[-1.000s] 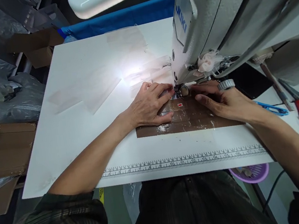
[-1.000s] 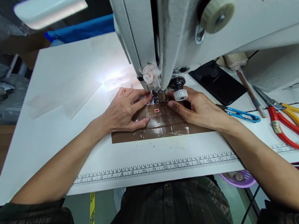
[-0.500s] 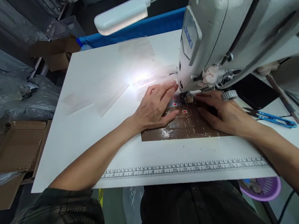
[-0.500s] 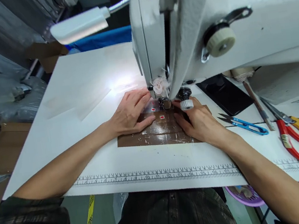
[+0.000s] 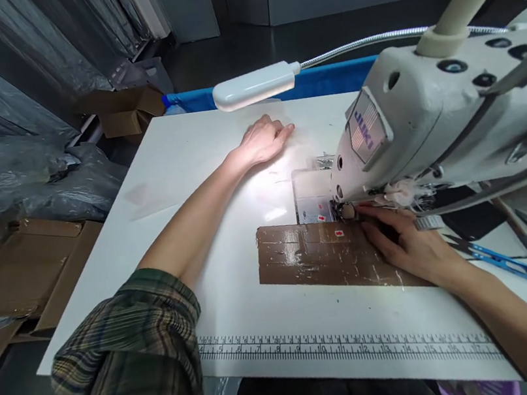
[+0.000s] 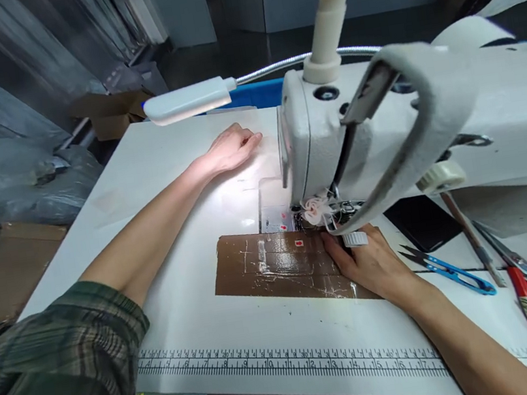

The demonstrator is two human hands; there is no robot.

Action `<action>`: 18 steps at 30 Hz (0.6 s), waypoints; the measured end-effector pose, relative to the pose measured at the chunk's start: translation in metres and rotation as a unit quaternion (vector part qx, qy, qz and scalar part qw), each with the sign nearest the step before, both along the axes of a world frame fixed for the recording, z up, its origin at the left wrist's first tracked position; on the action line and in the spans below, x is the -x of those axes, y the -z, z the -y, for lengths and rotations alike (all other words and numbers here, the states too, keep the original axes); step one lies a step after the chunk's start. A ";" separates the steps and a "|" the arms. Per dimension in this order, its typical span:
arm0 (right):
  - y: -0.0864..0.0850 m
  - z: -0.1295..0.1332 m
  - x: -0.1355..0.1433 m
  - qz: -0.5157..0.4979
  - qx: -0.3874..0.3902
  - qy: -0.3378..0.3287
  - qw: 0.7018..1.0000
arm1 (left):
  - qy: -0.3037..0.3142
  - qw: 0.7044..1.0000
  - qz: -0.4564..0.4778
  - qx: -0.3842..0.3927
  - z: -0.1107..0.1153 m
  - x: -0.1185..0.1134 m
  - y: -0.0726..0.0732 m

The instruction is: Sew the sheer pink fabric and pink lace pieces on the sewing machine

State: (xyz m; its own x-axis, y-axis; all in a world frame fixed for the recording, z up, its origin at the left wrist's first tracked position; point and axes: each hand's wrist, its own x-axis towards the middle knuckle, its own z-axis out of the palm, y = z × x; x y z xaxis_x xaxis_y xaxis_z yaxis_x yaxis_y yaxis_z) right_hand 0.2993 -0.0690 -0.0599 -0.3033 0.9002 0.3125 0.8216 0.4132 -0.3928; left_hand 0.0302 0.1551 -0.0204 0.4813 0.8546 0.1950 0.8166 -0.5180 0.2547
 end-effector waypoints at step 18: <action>-0.013 -0.012 -0.003 -0.134 0.068 0.050 0.987 | 0.072 0.993 -0.075 -0.049 0.052 -0.017 0.003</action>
State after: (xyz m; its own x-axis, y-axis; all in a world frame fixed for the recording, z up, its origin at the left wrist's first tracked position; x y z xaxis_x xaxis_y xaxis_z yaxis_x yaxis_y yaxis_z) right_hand 0.3022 -0.0570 -0.0464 -0.1341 0.9605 0.2440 0.7139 0.2644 -0.6484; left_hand 0.0473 0.1027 -0.0234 0.6277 0.7550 0.1897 0.7569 -0.6489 0.0780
